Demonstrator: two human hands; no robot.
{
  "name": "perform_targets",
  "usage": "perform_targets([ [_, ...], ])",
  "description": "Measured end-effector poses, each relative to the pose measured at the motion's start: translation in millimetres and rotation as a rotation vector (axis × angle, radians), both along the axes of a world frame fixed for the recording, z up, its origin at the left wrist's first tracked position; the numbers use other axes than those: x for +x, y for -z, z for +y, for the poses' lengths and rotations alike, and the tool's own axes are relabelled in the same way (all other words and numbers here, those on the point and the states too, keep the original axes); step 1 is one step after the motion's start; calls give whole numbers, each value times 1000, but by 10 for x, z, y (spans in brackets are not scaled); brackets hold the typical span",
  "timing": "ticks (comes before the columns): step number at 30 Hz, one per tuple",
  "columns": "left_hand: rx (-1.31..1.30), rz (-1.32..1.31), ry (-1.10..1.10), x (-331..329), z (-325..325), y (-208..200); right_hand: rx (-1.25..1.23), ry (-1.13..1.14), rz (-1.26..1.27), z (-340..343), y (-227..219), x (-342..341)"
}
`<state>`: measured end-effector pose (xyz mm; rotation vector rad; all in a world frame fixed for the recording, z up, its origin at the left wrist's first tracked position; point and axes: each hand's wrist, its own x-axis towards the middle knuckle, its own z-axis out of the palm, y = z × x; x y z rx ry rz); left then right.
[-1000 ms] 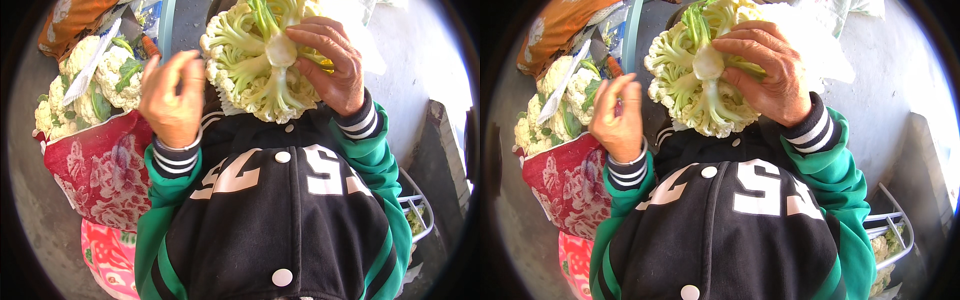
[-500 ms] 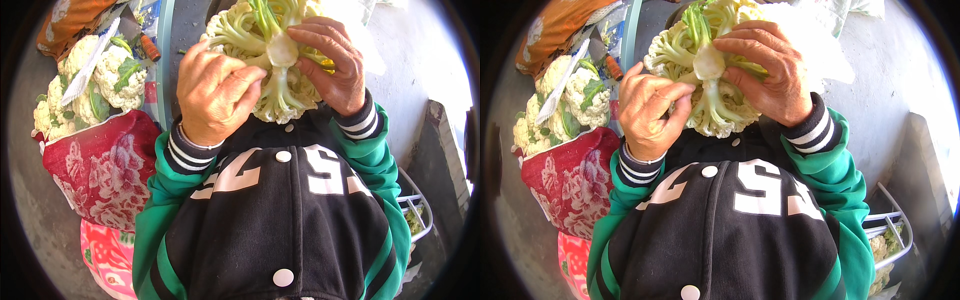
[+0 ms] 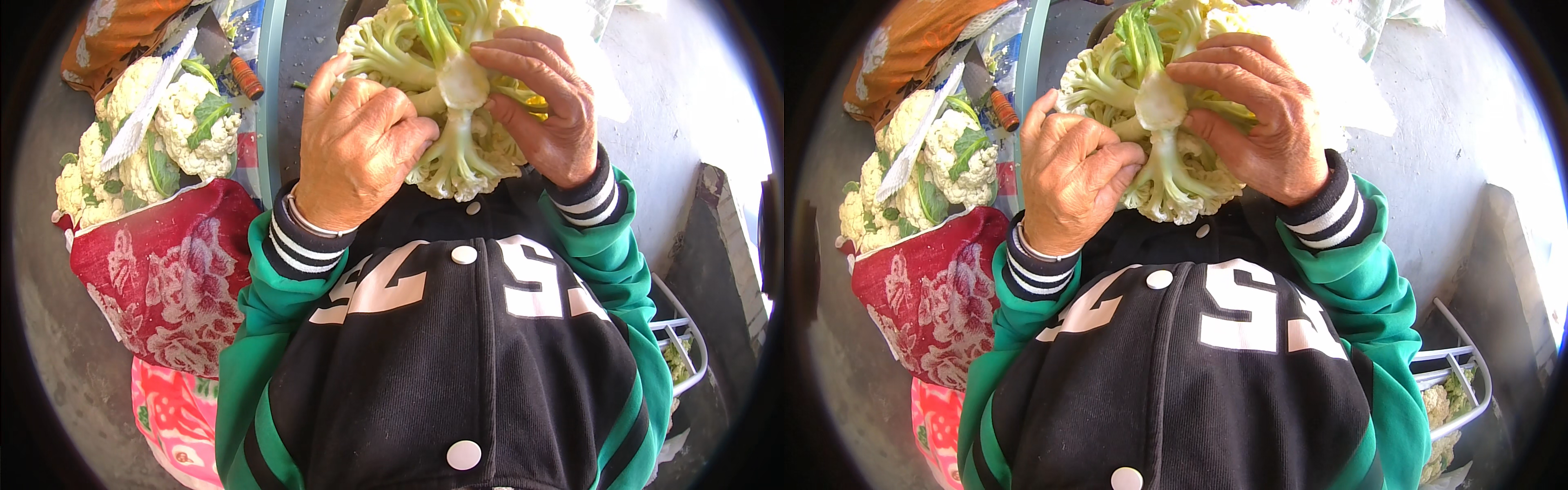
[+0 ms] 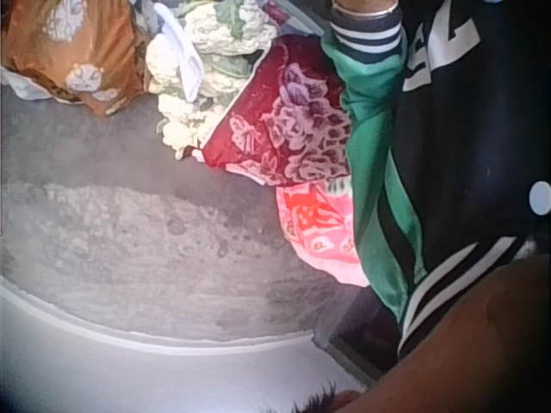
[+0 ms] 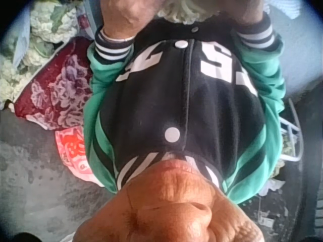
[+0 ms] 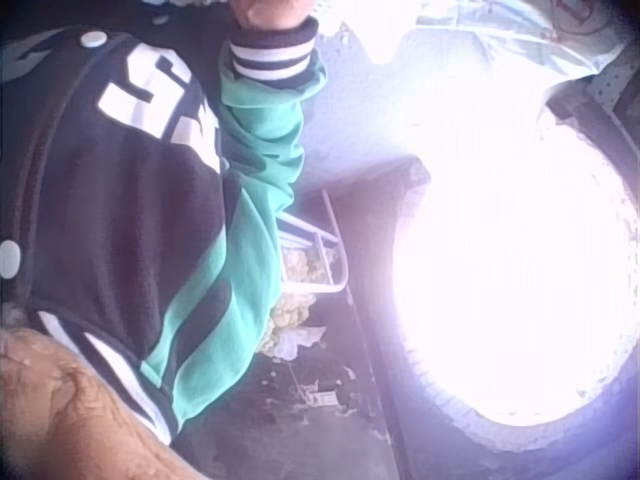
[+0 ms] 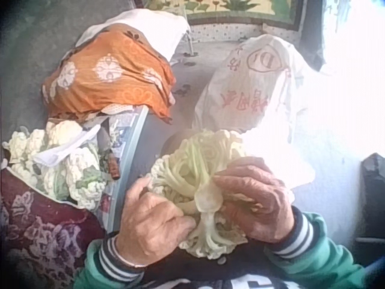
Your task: The person holds a head of cauliflower and uses a large knife to trim the stem and outer leaves. They then use their hands to pull away additional leaves and florets, continuing to clean the cauliflower head.
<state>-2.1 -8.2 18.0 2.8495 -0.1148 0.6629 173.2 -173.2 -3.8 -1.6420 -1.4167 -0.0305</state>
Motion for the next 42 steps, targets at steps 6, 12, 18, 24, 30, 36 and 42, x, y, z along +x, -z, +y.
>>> perform_targets([
  [6,0,-38,-4,40,5,35,-1,9,-5,-2,-6,-2],
  [12,-23,-63,-46,40,3,56,-25,26,-1,4,-29,-25],
  [18,27,-195,-199,-64,75,52,-13,12,-4,13,-20,-9],
  [24,81,-31,-448,-438,396,-31,5,3,-3,6,-14,-7],
  [30,-75,-118,-462,-402,347,55,12,1,-2,21,5,0],
  [36,-93,-127,-175,-62,1,3,-15,8,1,13,-30,-18],
  [42,-155,-111,-109,57,-115,-21,38,20,-18,52,-17,-14],
])
